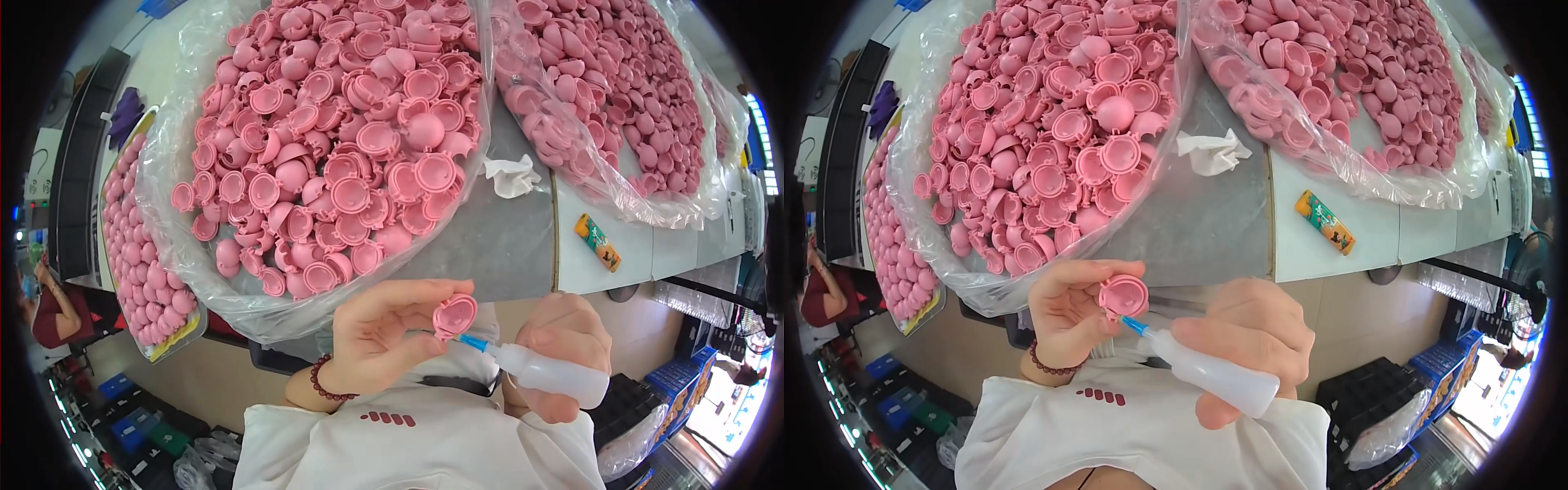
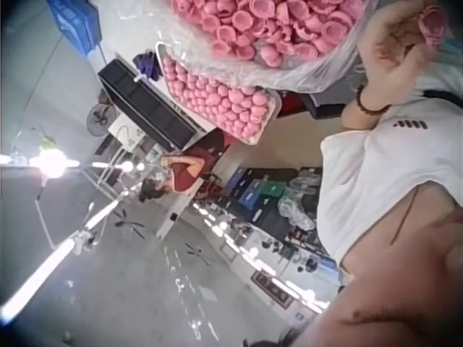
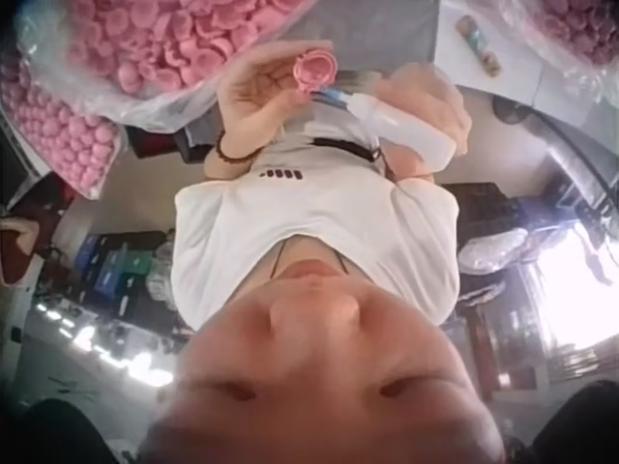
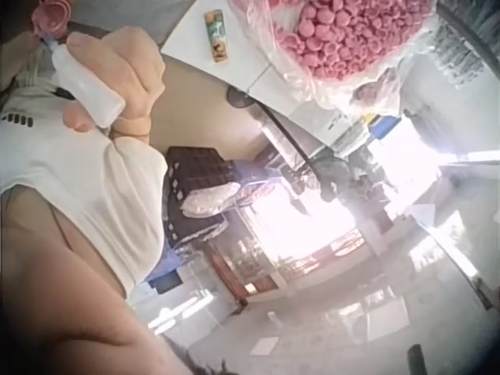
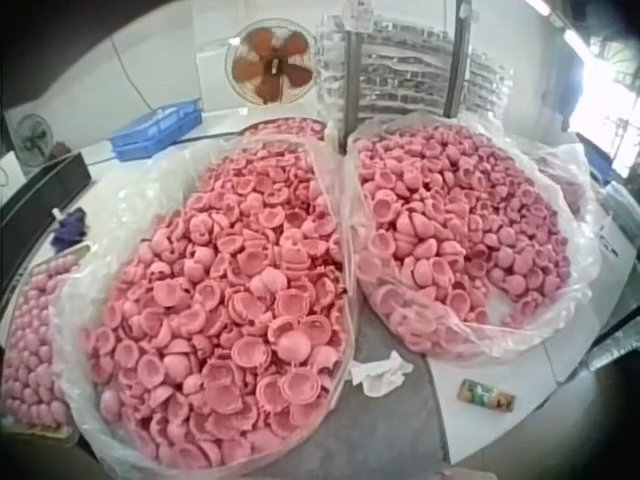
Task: Applying glue to pink plastic shell halves and joining them together to form small pods.
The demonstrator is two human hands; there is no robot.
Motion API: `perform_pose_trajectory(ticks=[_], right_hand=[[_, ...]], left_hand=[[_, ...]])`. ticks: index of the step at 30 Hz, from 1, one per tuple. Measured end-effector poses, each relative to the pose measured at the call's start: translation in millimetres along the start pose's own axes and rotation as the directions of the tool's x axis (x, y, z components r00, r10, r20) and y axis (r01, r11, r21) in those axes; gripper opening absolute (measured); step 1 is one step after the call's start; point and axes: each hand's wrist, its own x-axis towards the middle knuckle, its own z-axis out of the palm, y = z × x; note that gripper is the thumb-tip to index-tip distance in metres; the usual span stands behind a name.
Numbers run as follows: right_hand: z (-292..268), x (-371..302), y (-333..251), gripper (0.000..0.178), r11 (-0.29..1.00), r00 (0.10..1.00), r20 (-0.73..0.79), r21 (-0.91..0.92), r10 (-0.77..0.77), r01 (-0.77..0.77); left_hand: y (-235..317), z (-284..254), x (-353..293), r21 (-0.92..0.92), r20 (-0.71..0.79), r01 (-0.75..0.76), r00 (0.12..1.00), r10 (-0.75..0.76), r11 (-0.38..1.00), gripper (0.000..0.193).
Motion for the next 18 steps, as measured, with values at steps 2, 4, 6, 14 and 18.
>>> perform_pose_trajectory(ticks=[2, 4, 6, 14, 18], right_hand=[[-0.1, 1.0, -1.3, 0.053, 1.000, 0.999, 0.037, -0.017, 0.016, -0.015], [1.9, -0.3, -1.3, 0.054, 0.999, 1.000, -0.008, -0.025, 0.023, -0.023], [2.7, -1.9, 1.9, 0.054, 1.000, 0.999, -0.046, -0.014, -0.005, 0.005], [2.2, 1.2, 2.9, 0.056, 0.993, 0.998, 0.032, -0.095, -0.061, 0.064], [5.1, 0.2, 5.9, 0.060, 0.991, 0.995, -0.025, -0.096, -0.095, 0.092]], left_hand=[[-0.2, 0.2, 0.7, 0.002, 0.012, -0.010, 1.000, 0.010, 1.000, 0.041], [-0.7, 0.4, 0.4, -0.001, 0.000, 0.011, 1.000, -0.011, 1.000, 0.040], [-0.9, -0.5, -0.4, 0.011, 0.000, 0.006, 1.000, -0.006, 1.000, 0.040], [0.6, 0.3, -0.2, -0.001, -0.016, 0.026, 1.000, -0.026, 1.000, 0.041], [1.8, -1.4, -1.0, 0.023, -0.014, 0.010, 1.000, -0.009, 1.000, 0.041]])
